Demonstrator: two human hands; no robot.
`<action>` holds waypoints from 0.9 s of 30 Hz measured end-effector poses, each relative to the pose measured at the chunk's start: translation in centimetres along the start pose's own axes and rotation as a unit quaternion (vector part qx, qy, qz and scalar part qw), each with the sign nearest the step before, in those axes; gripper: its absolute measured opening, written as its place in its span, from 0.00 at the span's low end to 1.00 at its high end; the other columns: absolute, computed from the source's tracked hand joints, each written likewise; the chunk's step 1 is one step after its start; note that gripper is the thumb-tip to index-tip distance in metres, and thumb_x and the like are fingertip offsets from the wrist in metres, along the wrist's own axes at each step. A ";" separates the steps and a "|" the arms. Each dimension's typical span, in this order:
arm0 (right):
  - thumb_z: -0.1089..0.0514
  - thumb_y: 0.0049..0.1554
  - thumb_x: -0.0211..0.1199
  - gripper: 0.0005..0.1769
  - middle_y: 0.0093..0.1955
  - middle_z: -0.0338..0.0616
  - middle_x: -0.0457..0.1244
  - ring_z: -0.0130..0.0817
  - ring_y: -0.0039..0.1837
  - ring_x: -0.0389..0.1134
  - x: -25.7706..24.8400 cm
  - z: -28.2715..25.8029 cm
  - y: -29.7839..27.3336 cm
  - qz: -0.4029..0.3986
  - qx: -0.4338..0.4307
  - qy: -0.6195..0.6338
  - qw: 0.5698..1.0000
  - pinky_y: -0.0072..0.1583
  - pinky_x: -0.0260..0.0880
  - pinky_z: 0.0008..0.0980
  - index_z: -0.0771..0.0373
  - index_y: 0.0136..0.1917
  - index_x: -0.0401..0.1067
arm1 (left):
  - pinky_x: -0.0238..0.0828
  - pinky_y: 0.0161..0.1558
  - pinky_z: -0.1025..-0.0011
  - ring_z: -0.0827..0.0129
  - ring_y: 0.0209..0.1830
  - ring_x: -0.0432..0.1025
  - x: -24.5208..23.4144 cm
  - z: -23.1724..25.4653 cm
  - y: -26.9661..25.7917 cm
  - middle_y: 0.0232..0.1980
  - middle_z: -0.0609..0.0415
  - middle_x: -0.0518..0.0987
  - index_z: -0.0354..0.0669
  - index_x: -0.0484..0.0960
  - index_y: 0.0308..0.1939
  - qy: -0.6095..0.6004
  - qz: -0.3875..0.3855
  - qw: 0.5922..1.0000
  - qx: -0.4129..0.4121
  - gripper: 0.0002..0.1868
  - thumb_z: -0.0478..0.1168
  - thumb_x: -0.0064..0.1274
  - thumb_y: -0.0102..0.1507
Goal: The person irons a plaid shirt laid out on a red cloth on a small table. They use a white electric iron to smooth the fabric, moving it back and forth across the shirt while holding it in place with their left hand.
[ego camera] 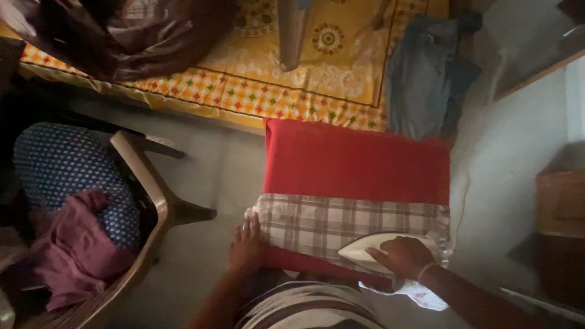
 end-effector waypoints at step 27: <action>0.31 0.71 0.35 0.42 0.42 0.56 0.69 0.53 0.44 0.73 -7.1 1.5 6.2 0.258 0.289 0.185 0.903 0.49 0.69 0.50 0.62 0.49 0.82 | 0.66 0.65 0.46 0.37 0.77 0.54 -1.1 -0.1 -0.3 0.82 0.45 0.51 0.59 0.39 0.82 -0.092 -0.038 0.995 0.020 0.42 0.60 0.38 0.68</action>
Point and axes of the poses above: each hand's wrist, its own y-axis towards the middle knuckle, its own x-axis out of the palm, z = x × y, the point moved 4 cm from there along y, towards the middle knuckle
